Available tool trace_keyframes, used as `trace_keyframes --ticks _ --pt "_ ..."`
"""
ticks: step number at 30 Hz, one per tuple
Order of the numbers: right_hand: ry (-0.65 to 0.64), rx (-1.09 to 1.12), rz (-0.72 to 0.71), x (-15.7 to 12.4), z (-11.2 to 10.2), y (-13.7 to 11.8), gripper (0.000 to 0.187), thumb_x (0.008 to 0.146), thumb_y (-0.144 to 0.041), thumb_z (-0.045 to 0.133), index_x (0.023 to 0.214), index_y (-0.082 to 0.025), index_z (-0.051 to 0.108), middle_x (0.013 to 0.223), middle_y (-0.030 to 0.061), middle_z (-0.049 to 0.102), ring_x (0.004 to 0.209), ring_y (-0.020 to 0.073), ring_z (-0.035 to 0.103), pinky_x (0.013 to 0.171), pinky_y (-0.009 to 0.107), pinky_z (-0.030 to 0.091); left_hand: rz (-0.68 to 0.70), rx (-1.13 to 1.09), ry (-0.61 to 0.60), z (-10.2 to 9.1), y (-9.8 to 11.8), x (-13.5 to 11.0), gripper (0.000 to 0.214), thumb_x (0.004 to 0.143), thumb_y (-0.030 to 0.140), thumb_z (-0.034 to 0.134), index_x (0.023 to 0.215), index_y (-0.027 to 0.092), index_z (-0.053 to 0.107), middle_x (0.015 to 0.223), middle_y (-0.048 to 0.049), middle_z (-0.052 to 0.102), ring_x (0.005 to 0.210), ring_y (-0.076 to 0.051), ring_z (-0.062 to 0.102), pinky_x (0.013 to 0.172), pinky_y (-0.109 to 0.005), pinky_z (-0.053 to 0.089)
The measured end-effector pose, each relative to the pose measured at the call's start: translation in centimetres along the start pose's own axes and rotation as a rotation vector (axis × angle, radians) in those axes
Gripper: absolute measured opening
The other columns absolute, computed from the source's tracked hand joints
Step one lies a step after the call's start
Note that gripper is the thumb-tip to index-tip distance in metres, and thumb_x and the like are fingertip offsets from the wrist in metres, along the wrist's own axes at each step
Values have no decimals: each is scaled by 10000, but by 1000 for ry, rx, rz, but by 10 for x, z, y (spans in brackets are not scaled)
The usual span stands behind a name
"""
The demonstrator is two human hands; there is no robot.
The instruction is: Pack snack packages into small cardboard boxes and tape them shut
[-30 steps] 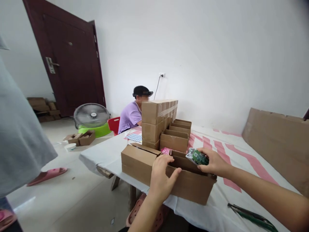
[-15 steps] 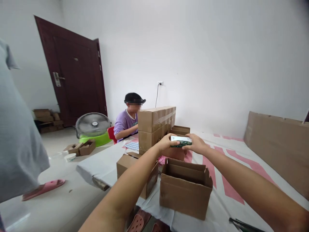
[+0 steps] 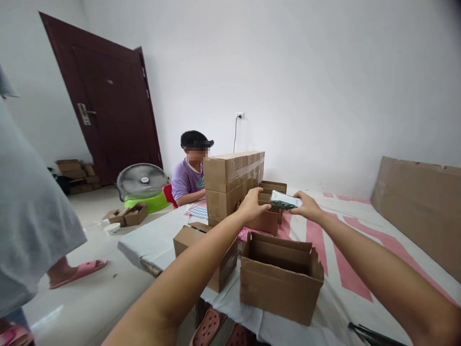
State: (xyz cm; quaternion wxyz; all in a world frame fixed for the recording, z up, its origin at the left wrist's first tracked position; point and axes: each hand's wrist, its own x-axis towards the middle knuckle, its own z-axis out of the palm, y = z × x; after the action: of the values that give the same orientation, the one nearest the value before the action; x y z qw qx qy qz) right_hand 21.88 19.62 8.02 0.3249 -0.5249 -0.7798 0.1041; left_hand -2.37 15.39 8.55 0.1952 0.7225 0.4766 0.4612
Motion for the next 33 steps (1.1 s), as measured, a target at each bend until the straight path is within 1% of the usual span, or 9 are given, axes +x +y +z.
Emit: trace_keyframes --ticks 2,5,8,10,14,19,24,29,33 --pt "23 44 104 -22 -17 26 473 653 -387 708 1044 -205 515 1004 51 658 859 217 622 708 304 464 66 59 -34 1 23 -23 491 730 295 720 1185 192 567 1298 -108 553 1232 -279 496 1068 -408 361" --pt "4 96 227 -63 -35 62 440 648 -387 695 998 -198 506 855 44 673 696 202 623 614 308 472 203 191 -302 12 50 -65 425 619 398 795 981 213 671 1032 -75 693 1023 -297 631 918 -391 480" --pt "-25 149 306 -101 -44 81 408 642 -377 687 964 -202 508 771 28 661 628 191 600 577 308 462 345 650 -634 34 58 -103 581 571 478 812 1039 170 659 991 -152 722 922 -364 678 778 -433 532" --pt "-45 212 345 -121 -47 86 388 641 -380 688 941 -209 512 751 14 644 630 184 584 579 303 451 332 864 -693 46 53 -119 467 648 367 778 1037 146 644 916 -165 738 850 -355 704 701 -411 543" --pt "-182 361 344 -154 -45 95 386 626 -350 684 951 -213 525 747 -8 600 670 181 563 597 291 449 280 950 -628 47 40 -126 239 739 124 633 978 139 638 861 -140 746 799 -307 722 652 -367 539" --pt "-397 450 274 -190 -10 109 382 536 -306 686 878 -216 540 795 -2 569 713 194 525 553 281 401 241 1000 -509 36 32 -131 231 830 79 507 1021 111 633 943 -170 726 874 -304 697 765 -429 521" --pt "-440 488 234 -212 51 107 455 453 -324 727 836 -216 506 756 -31 532 725 171 460 613 265 335 421 867 -246 67 10 -194 386 960 227 387 1335 245 474 1333 -139 566 1213 -296 524 1003 -476 385" --pt "-507 482 280 -219 88 109 441 422 -286 665 790 -231 428 712 -63 459 686 135 399 583 232 278 -217 698 -259 99 -36 -229 415 789 425 636 1118 175 604 1118 -122 659 1042 -322 574 920 -441 428" --pt "-523 466 248 -219 91 111 461 421 -275 664 813 -236 423 738 -63 468 718 140 400 606 228 287 -328 707 -140 104 -63 -210 407 796 410 617 1112 154 599 1124 -119 662 1050 -318 569 912 -418 413"
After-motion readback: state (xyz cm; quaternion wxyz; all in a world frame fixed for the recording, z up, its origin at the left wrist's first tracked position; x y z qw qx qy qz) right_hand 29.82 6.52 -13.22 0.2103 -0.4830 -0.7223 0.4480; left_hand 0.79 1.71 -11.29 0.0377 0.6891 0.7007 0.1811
